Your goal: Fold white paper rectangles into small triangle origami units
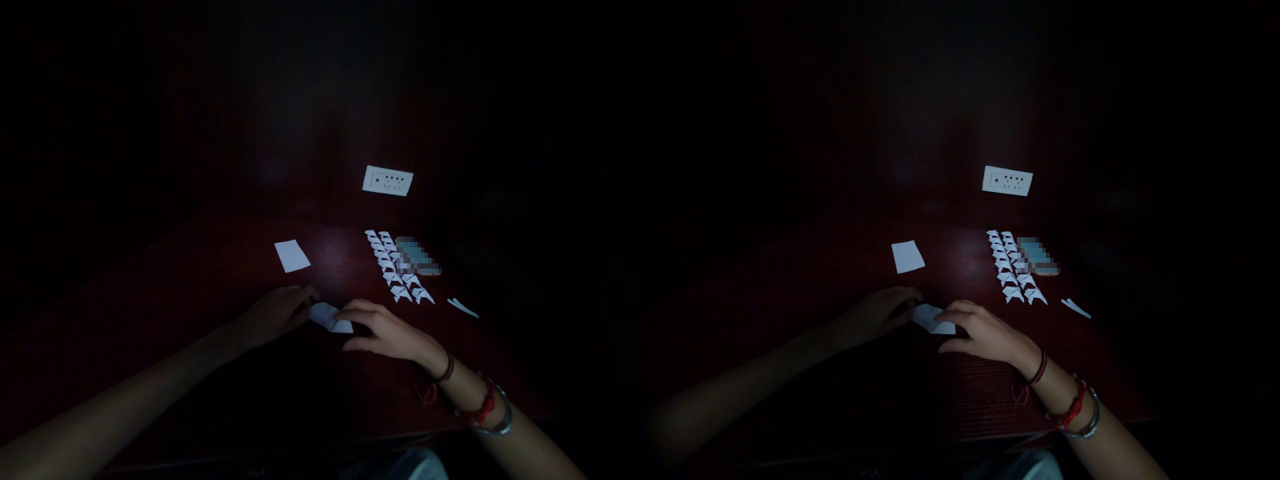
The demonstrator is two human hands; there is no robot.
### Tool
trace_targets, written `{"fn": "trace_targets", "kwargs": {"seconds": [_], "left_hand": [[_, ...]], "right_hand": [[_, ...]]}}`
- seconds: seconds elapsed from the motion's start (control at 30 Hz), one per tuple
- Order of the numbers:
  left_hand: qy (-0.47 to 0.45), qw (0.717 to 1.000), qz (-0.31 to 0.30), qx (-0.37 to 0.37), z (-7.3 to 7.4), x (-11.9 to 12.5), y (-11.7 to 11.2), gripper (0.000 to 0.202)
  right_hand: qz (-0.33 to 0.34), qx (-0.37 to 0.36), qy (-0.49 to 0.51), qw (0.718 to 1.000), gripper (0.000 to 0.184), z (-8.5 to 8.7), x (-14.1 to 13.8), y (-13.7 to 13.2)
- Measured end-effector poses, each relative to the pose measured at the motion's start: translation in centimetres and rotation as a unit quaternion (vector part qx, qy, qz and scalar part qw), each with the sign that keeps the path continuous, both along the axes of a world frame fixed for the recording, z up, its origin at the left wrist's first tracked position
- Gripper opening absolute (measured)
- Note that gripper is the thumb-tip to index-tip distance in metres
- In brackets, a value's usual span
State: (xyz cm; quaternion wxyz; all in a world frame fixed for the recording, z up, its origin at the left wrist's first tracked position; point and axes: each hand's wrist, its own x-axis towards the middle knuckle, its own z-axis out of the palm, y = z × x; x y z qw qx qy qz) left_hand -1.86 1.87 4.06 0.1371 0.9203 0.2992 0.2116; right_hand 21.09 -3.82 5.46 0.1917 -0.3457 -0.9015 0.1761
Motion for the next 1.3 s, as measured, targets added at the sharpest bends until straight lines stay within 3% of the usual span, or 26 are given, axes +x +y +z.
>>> {"fn": "trace_targets", "kwargs": {"seconds": [0.1, 0.3, 0.43, 0.57, 0.73, 0.87, 0.97, 1.13, 1.3], "left_hand": [[-0.012, 0.999, 0.025, -0.015, -0.1, 0.3, -0.1, 0.011], [0.010, 0.998, -0.049, 0.030, -1.4, 0.4, 0.3, 0.027], [0.011, 0.997, -0.021, 0.069, -2.0, 0.7, 0.6, 0.032], [0.011, 0.993, -0.008, 0.119, -2.4, 0.8, 1.1, 0.026], [0.046, 0.994, 0.004, 0.099, -2.6, 0.4, 1.1, 0.028], [0.062, 0.992, 0.023, 0.103, -2.7, 0.3, 0.8, 0.029], [0.066, 0.992, 0.027, 0.101, -2.7, 0.6, 0.6, 0.029], [0.052, 0.994, 0.030, 0.093, -2.7, 1.1, 0.4, 0.029], [0.055, 0.994, 0.040, 0.083, -3.1, 0.9, 0.6, 0.030]], "right_hand": [[-0.040, 0.003, 0.000, 0.999, 0.043, -0.5, -0.4, 0.0], [-0.093, 0.019, 0.019, 0.995, 0.032, -1.7, -0.1, 0.8], [-0.098, -0.001, 0.039, 0.994, 0.025, -1.8, -0.1, 1.2], [-0.110, 0.028, 0.052, 0.992, 0.029, -1.8, -0.1, 1.2], [-0.083, 0.047, 0.006, 0.995, 0.026, -1.1, 0.0, 0.5], [-0.051, 0.035, -0.050, 0.997, 0.040, -0.7, 0.1, 0.2], [-0.054, 0.032, -0.073, 0.995, 0.038, -0.8, 0.1, 0.4], [-0.101, 0.048, -0.072, 0.991, 0.020, -0.7, -0.3, 0.6], [-0.168, 0.018, 0.009, 0.986, 0.026, -0.7, 0.2, 1.1]]}}
